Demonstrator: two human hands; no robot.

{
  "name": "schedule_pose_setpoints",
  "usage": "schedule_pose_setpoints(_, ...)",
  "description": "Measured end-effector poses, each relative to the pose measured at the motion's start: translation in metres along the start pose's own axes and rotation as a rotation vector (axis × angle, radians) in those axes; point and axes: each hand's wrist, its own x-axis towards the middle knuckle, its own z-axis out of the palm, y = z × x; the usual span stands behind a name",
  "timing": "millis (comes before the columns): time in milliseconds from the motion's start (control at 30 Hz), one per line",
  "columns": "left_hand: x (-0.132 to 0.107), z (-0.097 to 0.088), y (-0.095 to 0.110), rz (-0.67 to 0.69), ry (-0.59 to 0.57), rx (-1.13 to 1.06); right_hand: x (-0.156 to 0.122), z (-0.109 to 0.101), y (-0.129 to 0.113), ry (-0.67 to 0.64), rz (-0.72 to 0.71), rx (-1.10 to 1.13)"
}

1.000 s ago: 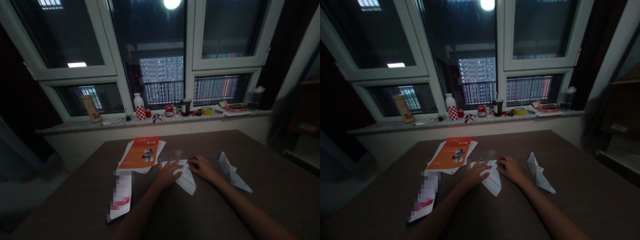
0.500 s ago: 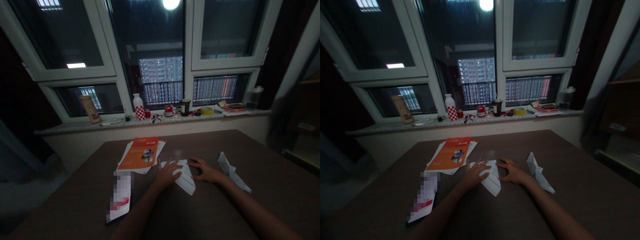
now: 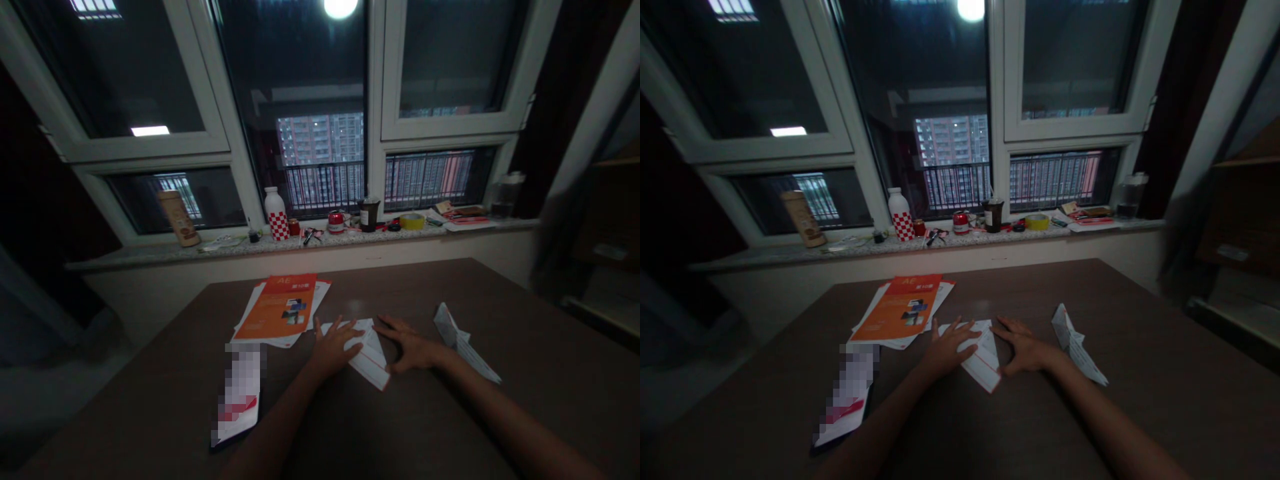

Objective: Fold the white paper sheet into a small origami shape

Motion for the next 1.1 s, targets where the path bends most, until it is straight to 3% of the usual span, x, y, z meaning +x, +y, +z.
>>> schedule_pose_setpoints(600,-0.002,0.001,0.002,-0.003,0.052,0.010,-0.003,-0.002,-0.004,-0.036,-0.021,-0.037)
schedule_pose_setpoints(867,-0.002,0.002,0.003,-0.011,0.090,0.030,-0.011,-0.011,-0.010,0.045,-0.075,0.108)
schedule_pose_setpoints(1100,-0.003,-0.004,0.012,-0.024,0.173,0.134,-0.004,-0.002,-0.020,0.171,-0.234,0.006)
